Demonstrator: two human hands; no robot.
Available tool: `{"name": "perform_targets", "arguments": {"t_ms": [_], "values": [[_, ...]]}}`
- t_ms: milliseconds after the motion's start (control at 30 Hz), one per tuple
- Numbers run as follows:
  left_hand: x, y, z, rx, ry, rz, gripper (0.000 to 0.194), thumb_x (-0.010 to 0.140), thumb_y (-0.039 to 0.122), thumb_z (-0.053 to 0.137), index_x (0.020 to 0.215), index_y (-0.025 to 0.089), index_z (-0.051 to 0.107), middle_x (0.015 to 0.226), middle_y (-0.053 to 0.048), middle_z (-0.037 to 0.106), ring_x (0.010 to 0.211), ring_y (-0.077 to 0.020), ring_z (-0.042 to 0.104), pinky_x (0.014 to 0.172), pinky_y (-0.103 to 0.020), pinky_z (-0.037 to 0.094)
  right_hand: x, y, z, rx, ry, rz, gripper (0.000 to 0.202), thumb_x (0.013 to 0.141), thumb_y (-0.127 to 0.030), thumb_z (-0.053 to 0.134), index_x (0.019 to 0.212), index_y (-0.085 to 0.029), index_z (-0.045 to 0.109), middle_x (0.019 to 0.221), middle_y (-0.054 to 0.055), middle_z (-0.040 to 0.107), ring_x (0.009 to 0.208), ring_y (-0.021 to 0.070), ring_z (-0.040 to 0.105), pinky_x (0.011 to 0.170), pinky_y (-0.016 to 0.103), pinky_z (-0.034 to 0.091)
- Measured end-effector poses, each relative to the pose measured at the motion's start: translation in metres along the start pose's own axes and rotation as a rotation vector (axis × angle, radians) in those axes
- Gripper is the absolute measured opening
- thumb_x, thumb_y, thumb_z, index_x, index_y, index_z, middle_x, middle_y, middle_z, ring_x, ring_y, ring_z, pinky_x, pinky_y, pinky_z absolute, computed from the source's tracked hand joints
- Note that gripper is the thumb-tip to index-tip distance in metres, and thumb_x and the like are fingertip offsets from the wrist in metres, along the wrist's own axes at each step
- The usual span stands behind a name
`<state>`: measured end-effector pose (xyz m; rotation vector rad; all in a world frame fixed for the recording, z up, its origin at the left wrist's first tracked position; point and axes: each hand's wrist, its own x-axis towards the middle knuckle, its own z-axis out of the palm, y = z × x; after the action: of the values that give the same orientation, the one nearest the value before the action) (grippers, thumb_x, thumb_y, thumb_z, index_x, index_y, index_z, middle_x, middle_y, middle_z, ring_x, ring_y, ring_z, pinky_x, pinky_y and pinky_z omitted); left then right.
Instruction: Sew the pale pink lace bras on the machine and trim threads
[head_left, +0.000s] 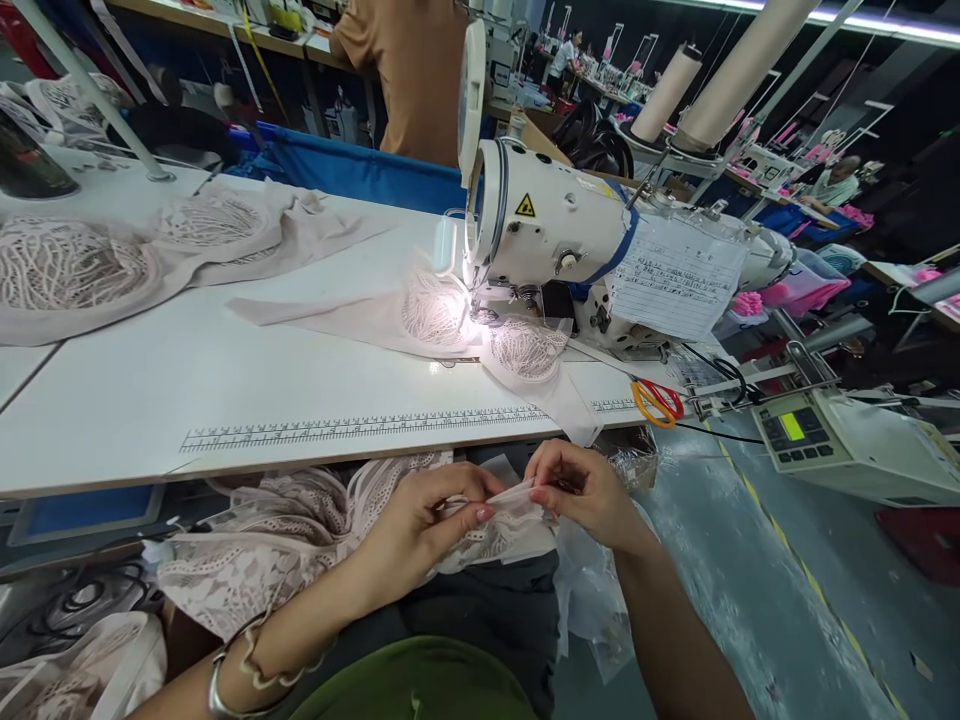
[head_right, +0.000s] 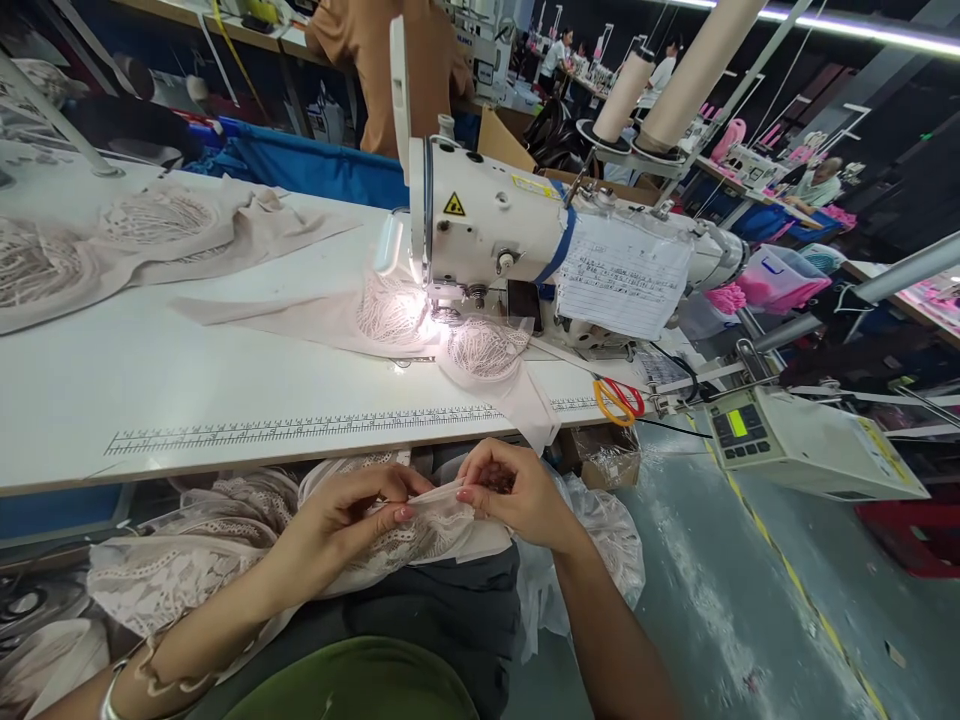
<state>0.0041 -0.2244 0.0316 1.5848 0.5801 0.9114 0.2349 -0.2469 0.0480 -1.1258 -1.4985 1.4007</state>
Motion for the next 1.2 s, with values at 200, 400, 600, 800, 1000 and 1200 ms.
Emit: {"name": "perform_targets", "arguments": {"t_ms": [200,400,600,800,1000,1200], "values": [[0.000,-0.002,0.001,0.031,0.058,-0.050,0.025,0.094,0.021,0.059,0.069,0.018,0.057,0.090,-0.004,0.074,0.081,-0.0136,0.067,0.072,-0.020,0.047,-0.003,-0.002,0.006,-0.030,0.093,-0.081,0.026,0.086,-0.035,0.077,0.076,-0.019,0.059,0.082,0.003,0.065,0.061,0.0102,0.055,0.051,0.022,0.043],[0.002,0.000,0.000,0.111,0.055,-0.015,0.024,0.095,0.019,0.057,0.071,0.018,0.055,0.087,-0.003,0.072,0.077,-0.0121,0.064,0.070,-0.019,0.047,-0.004,-0.007,0.008,-0.075,0.128,-0.067,0.027,0.086,-0.037,0.076,0.075,-0.020,0.057,0.081,0.003,0.066,0.062,0.0114,0.056,0.052,0.023,0.043],[0.002,0.002,-0.001,0.164,0.029,0.068,0.023,0.095,0.015,0.056,0.072,0.018,0.055,0.088,-0.004,0.072,0.078,-0.0129,0.065,0.070,-0.020,0.046,-0.004,-0.010,0.008,-0.193,0.172,-0.096,0.028,0.086,-0.039,0.074,0.074,-0.021,0.056,0.081,0.003,0.066,0.065,0.0131,0.058,0.054,0.024,0.043],[0.002,-0.001,0.000,0.186,0.001,0.082,0.023,0.097,0.015,0.053,0.073,0.018,0.055,0.088,-0.005,0.071,0.079,-0.0136,0.065,0.067,-0.020,0.045,-0.006,-0.018,0.011,-0.448,0.223,-0.057,0.008,0.092,-0.029,0.067,0.097,-0.023,0.066,0.079,0.001,0.065,0.068,0.0138,0.061,0.060,0.024,0.047],[0.002,-0.001,0.002,0.188,0.005,0.041,0.024,0.098,0.022,0.052,0.074,0.019,0.055,0.091,-0.007,0.072,0.077,-0.0146,0.064,0.067,-0.022,0.046,-0.004,-0.032,0.005,-0.359,0.079,0.046,0.019,0.096,-0.034,0.061,0.083,-0.021,0.062,0.077,0.000,0.066,0.058,0.0112,0.060,0.056,0.024,0.047],[0.009,0.015,0.000,0.094,-0.047,-0.100,0.029,0.095,0.030,0.053,0.069,0.019,0.051,0.078,-0.003,0.066,0.068,-0.0127,0.056,0.060,-0.021,0.041,-0.005,-0.039,-0.002,-0.201,0.053,0.159,0.022,0.090,-0.037,0.070,0.079,-0.019,0.063,0.060,-0.006,0.055,0.045,0.0077,0.049,0.044,0.022,0.038]]}}
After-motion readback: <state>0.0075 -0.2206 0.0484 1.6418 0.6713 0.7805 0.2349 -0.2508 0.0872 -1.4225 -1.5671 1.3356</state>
